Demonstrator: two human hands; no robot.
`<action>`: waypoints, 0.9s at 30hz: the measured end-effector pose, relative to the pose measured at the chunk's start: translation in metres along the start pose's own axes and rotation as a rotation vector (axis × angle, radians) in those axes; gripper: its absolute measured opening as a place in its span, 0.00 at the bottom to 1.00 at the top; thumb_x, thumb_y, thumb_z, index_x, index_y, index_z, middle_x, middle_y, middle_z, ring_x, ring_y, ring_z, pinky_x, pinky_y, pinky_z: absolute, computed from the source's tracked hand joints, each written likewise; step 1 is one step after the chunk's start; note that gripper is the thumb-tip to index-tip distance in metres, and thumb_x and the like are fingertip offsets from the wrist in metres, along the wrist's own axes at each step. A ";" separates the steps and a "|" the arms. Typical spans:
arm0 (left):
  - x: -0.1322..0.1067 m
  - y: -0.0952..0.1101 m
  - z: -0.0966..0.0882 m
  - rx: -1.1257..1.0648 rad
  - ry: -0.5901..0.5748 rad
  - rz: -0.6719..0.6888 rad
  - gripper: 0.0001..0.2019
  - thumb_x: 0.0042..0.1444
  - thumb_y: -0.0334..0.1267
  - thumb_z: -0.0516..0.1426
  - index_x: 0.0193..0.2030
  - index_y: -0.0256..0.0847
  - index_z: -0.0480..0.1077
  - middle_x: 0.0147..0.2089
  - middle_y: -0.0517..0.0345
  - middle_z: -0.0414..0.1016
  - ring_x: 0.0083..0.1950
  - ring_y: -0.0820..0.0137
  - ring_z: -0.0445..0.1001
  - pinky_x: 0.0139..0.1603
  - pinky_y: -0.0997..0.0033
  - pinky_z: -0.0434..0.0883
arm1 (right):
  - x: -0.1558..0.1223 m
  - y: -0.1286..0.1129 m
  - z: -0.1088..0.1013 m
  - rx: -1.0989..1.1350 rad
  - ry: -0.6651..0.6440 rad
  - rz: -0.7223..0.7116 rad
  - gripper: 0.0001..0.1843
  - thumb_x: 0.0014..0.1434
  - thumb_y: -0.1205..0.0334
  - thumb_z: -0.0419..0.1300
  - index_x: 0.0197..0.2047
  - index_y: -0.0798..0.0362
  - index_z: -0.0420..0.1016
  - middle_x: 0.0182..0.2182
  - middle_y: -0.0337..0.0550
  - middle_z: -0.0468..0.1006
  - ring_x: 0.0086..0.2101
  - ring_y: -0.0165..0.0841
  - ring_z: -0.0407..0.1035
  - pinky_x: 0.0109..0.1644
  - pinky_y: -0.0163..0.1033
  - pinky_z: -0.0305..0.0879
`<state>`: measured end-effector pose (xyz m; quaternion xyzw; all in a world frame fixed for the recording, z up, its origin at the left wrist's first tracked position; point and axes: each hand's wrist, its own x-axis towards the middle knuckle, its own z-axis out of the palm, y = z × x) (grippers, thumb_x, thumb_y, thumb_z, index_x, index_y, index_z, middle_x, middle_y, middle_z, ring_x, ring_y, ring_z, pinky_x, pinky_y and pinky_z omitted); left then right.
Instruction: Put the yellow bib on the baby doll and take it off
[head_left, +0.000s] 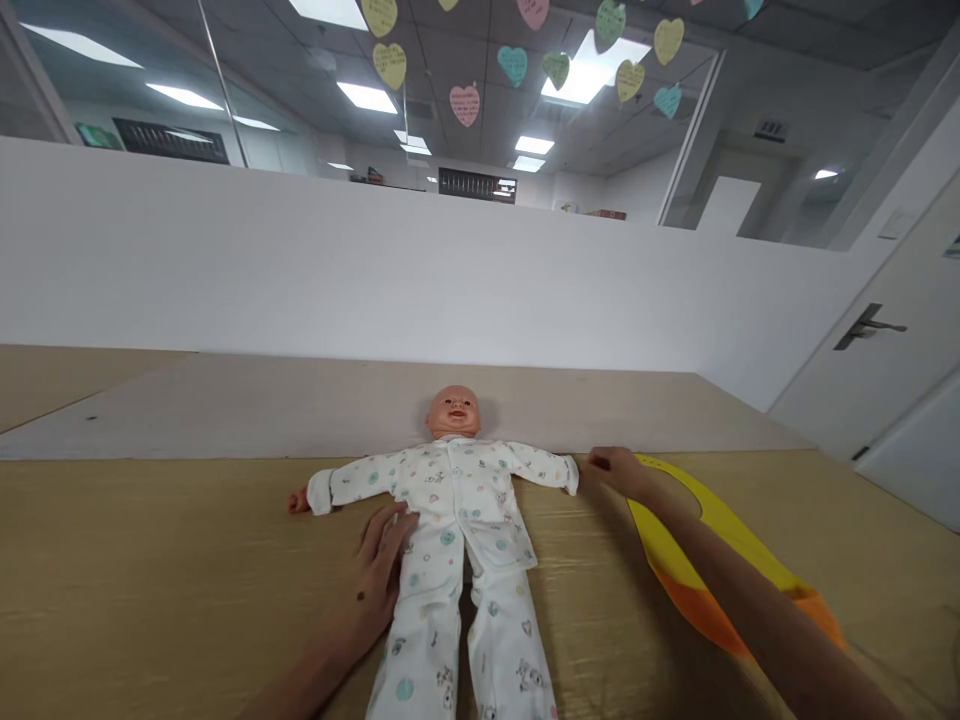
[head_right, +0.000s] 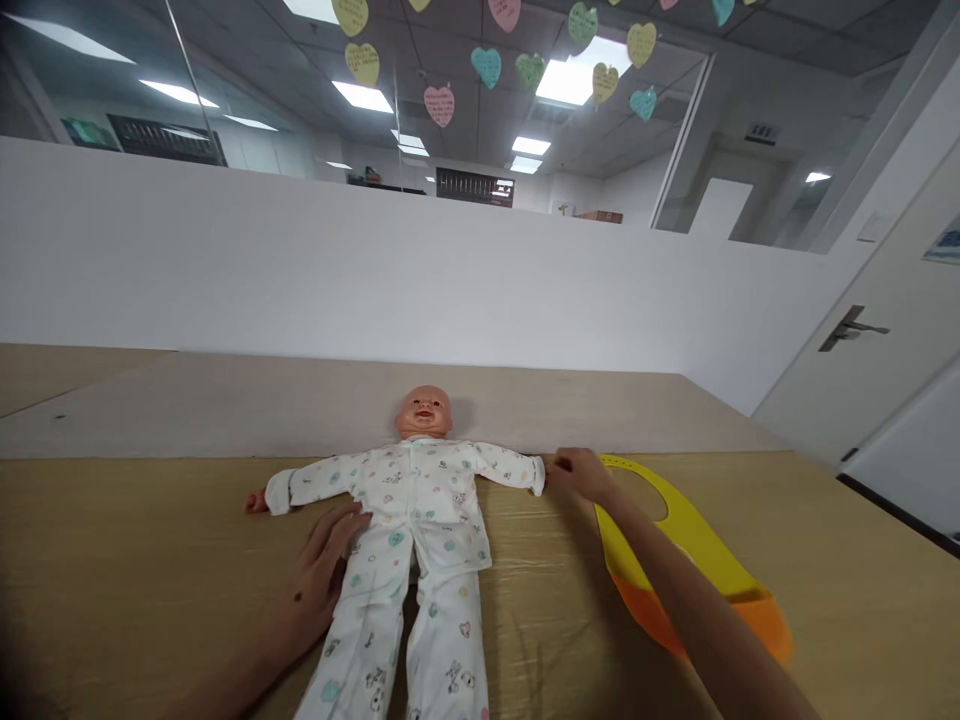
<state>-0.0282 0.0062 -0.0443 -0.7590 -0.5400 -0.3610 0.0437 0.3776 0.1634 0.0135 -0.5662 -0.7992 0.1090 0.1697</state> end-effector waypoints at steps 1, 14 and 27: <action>0.000 0.000 0.000 -0.002 0.008 -0.002 0.20 0.58 0.27 0.48 0.57 0.40 0.63 0.60 0.43 0.64 0.62 0.60 0.65 0.61 0.59 0.66 | 0.003 0.022 -0.008 -0.026 0.031 0.050 0.13 0.56 0.56 0.53 0.31 0.55 0.75 0.27 0.43 0.77 0.29 0.31 0.67 0.34 0.34 0.58; 0.001 -0.002 -0.003 -0.008 -0.027 -0.059 0.20 0.58 0.28 0.49 0.57 0.42 0.63 0.60 0.45 0.66 0.60 0.61 0.68 0.59 0.60 0.69 | 0.010 0.140 -0.018 -0.238 -0.086 0.244 0.22 0.48 0.56 0.64 0.48 0.52 0.77 0.44 0.49 0.77 0.45 0.40 0.70 0.48 0.38 0.63; 0.000 -0.015 0.002 0.079 0.049 0.065 0.20 0.58 0.29 0.49 0.57 0.44 0.65 0.58 0.48 0.70 0.57 0.64 0.72 0.53 0.65 0.73 | 0.017 0.122 -0.022 -0.201 -0.161 0.206 0.14 0.49 0.68 0.61 0.42 0.55 0.72 0.44 0.51 0.74 0.42 0.37 0.66 0.45 0.37 0.56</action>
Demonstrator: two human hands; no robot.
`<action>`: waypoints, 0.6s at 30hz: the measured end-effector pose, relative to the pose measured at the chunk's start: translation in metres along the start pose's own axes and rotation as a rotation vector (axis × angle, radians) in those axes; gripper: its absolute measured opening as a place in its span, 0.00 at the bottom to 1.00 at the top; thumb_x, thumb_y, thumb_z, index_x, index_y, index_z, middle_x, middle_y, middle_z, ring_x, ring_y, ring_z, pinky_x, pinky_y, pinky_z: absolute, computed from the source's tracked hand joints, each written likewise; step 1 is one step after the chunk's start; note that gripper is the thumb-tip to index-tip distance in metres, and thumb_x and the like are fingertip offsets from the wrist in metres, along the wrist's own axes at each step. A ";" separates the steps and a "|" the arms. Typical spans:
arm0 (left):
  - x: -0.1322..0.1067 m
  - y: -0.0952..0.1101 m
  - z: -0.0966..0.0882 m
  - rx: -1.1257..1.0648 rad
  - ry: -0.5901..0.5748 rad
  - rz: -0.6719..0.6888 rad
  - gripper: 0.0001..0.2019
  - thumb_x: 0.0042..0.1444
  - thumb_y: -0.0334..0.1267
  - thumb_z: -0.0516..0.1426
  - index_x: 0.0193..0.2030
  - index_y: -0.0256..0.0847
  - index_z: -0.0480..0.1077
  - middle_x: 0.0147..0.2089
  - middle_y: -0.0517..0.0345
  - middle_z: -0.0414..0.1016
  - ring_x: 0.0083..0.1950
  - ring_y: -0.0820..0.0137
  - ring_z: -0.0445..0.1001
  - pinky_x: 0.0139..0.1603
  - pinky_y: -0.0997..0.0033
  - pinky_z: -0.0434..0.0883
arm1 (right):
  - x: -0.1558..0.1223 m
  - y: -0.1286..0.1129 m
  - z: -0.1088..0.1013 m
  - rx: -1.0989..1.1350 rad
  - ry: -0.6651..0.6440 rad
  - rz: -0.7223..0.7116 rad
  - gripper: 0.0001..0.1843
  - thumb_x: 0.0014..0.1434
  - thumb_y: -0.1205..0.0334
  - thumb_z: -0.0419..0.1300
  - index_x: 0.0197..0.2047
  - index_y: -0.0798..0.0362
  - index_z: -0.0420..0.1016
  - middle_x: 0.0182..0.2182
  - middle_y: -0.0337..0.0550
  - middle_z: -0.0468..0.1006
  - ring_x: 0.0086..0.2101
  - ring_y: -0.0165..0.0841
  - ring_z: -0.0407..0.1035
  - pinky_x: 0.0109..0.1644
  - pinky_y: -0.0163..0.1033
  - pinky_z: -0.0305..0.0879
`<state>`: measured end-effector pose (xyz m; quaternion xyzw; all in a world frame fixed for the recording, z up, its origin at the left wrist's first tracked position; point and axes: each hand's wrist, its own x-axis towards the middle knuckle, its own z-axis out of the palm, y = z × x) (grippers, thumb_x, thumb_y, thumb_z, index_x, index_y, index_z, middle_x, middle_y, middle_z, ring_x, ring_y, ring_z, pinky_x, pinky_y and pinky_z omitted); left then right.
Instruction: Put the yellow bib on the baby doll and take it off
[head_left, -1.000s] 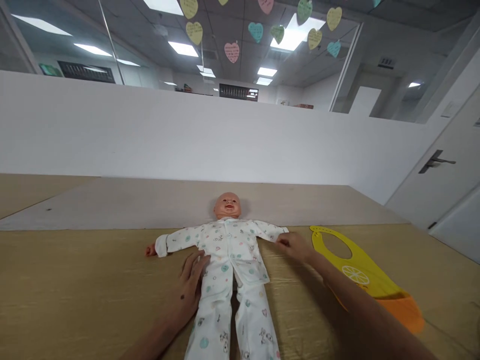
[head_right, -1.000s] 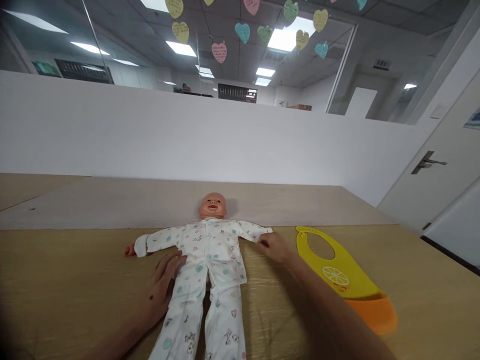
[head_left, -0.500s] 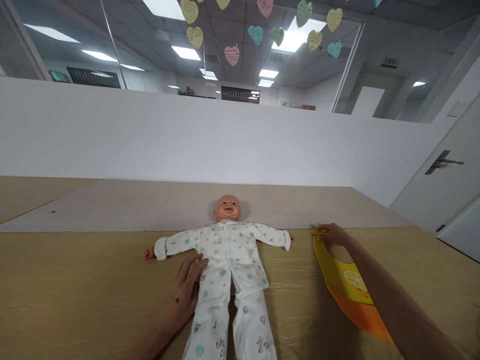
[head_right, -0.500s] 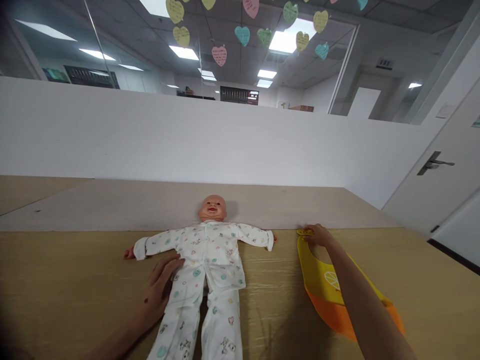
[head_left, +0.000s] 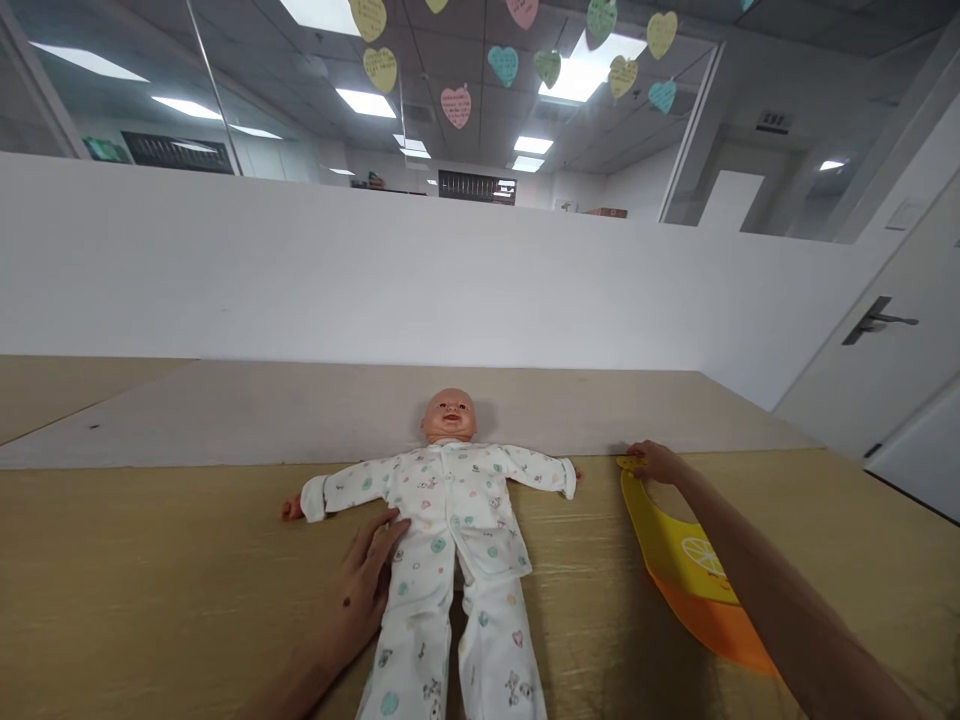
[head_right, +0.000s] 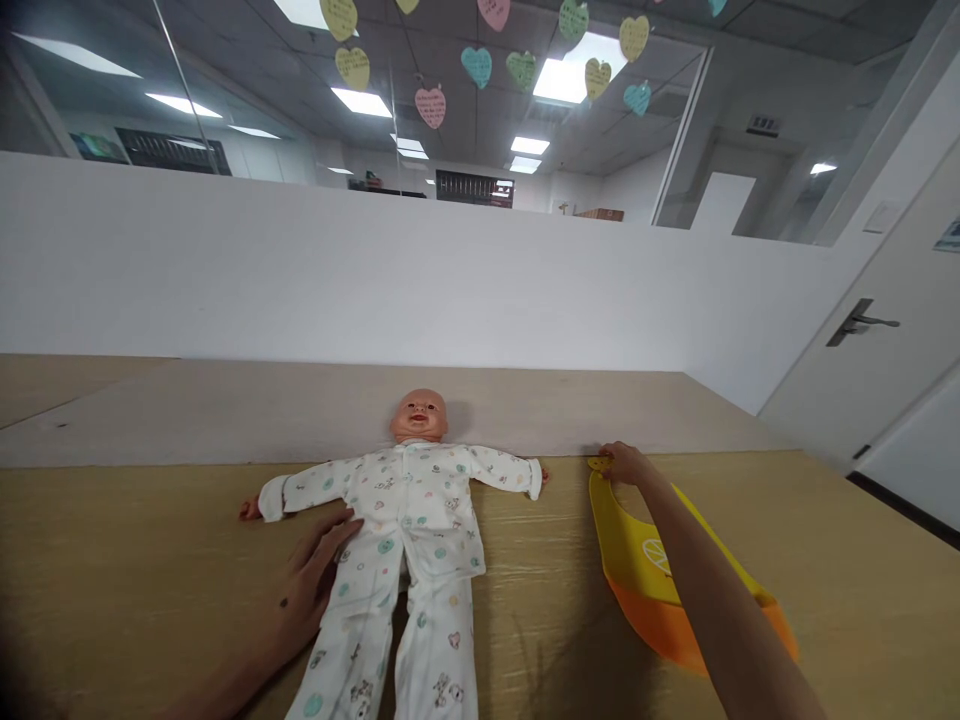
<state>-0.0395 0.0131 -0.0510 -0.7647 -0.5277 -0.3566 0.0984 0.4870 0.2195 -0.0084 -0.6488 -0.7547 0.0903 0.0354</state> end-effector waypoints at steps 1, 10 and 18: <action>0.000 0.000 0.001 -0.002 0.004 -0.005 0.20 0.58 0.29 0.49 0.57 0.44 0.65 0.58 0.48 0.69 0.57 0.64 0.72 0.53 0.65 0.73 | 0.001 0.000 0.000 -0.009 -0.009 0.004 0.12 0.49 0.68 0.61 0.40 0.56 0.72 0.42 0.51 0.75 0.40 0.36 0.66 0.43 0.36 0.55; 0.000 0.006 -0.001 -0.068 -0.020 -0.096 0.19 0.59 0.31 0.49 0.56 0.42 0.67 0.58 0.46 0.69 0.57 0.62 0.72 0.54 0.61 0.72 | -0.001 -0.004 0.001 -0.040 -0.005 0.014 0.06 0.47 0.69 0.58 0.26 0.52 0.63 0.27 0.43 0.72 0.29 0.31 0.61 0.33 0.36 0.50; 0.000 0.012 -0.003 -0.175 -0.050 -0.155 0.19 0.59 0.31 0.48 0.57 0.43 0.65 0.61 0.43 0.65 0.60 0.58 0.68 0.59 0.55 0.68 | -0.015 -0.015 -0.003 -0.076 0.066 -0.027 0.02 0.50 0.66 0.55 0.27 0.51 0.65 0.32 0.48 0.76 0.33 0.36 0.67 0.36 0.37 0.54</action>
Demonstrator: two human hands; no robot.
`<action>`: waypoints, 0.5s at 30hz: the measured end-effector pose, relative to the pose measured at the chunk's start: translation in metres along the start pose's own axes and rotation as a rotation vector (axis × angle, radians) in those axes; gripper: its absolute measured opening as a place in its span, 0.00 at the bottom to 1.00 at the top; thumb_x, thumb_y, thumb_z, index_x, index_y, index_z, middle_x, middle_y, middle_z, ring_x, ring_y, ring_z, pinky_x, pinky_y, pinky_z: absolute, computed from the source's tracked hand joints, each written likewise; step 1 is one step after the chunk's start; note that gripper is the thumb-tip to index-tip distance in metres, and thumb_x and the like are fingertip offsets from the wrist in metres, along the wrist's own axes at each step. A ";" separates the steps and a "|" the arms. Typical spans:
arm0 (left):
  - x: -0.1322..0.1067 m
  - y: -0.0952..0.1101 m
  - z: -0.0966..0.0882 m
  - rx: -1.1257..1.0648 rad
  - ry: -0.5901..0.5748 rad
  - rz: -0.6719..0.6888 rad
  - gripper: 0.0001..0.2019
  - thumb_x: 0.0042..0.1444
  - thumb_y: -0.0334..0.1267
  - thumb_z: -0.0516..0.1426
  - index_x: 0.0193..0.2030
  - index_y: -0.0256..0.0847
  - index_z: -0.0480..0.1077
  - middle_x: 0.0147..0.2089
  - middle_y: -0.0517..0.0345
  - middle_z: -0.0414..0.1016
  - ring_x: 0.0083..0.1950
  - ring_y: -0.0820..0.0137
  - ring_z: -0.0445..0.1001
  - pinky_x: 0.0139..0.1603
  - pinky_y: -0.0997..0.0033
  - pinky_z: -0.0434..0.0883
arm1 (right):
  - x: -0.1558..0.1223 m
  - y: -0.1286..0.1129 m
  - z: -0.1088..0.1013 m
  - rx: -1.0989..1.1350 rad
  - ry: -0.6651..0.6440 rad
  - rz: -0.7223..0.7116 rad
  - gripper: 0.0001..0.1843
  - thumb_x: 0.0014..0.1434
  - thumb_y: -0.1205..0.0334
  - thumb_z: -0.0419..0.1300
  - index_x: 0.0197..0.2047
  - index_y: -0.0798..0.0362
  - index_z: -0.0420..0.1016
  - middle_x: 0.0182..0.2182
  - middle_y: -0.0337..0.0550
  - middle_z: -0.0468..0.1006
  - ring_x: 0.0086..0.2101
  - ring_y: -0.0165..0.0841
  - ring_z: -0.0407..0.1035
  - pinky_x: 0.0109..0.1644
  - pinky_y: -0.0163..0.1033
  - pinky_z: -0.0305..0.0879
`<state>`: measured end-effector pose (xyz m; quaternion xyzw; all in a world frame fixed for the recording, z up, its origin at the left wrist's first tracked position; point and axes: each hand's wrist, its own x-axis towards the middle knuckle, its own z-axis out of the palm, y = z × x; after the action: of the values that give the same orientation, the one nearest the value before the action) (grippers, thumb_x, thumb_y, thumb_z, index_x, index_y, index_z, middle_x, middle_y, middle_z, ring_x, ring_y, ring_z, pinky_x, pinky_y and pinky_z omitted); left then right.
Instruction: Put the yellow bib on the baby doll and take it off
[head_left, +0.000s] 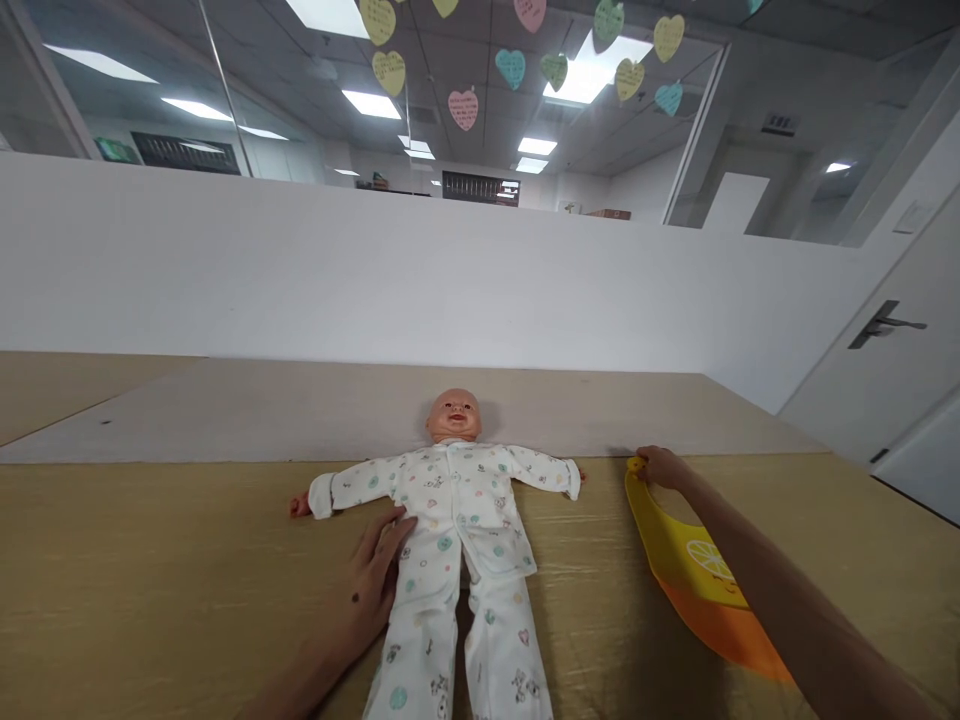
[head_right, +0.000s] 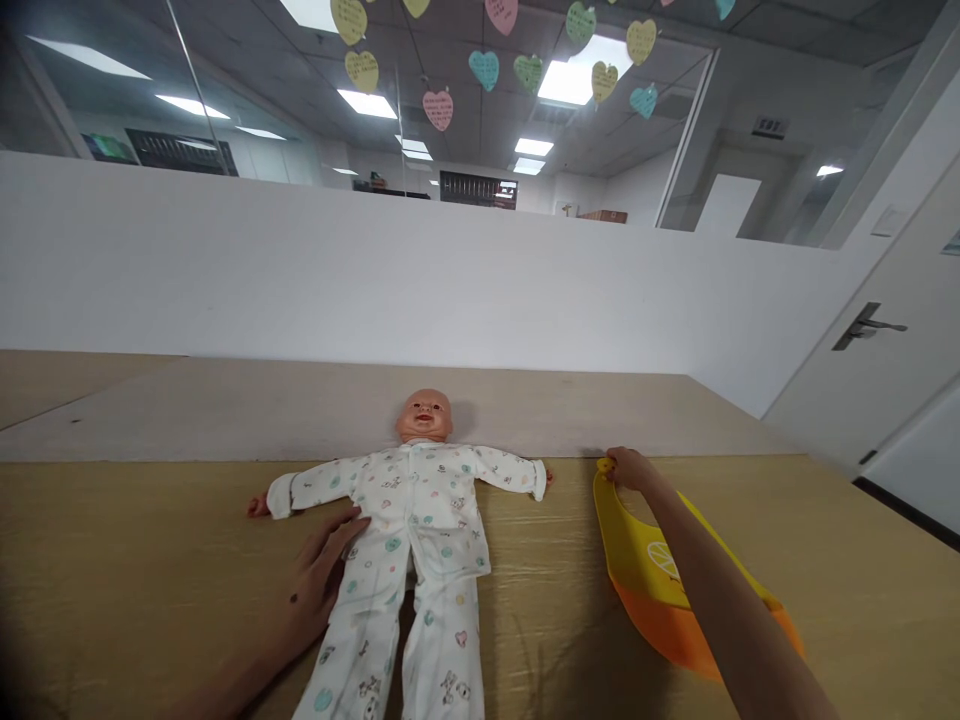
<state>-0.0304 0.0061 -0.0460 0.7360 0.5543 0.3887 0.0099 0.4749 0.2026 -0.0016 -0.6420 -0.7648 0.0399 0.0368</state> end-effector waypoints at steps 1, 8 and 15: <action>0.000 0.000 0.001 -0.004 -0.001 0.000 0.19 0.60 0.31 0.48 0.57 0.43 0.65 0.61 0.42 0.65 0.60 0.58 0.68 0.59 0.55 0.68 | -0.001 -0.001 0.000 -0.008 0.004 0.007 0.02 0.50 0.67 0.55 0.28 0.52 0.67 0.33 0.49 0.76 0.33 0.36 0.67 0.36 0.37 0.55; 0.004 0.003 -0.006 0.022 -0.030 0.014 0.21 0.57 0.30 0.49 0.57 0.46 0.66 0.60 0.46 0.67 0.59 0.57 0.70 0.57 0.55 0.70 | -0.011 -0.001 -0.021 -0.100 -0.062 0.000 0.06 0.53 0.68 0.56 0.34 0.56 0.73 0.38 0.51 0.78 0.37 0.38 0.70 0.39 0.37 0.58; 0.005 0.010 -0.010 0.045 -0.025 0.035 0.23 0.57 0.27 0.47 0.57 0.46 0.67 0.60 0.47 0.68 0.60 0.58 0.69 0.58 0.59 0.70 | -0.064 -0.023 -0.102 -0.022 -0.024 -0.114 0.06 0.54 0.61 0.55 0.27 0.52 0.69 0.30 0.45 0.76 0.32 0.36 0.68 0.35 0.37 0.57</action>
<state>-0.0277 0.0021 -0.0316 0.7504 0.5499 0.3668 -0.0064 0.4747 0.1369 0.1023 -0.5974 -0.8008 0.0368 0.0229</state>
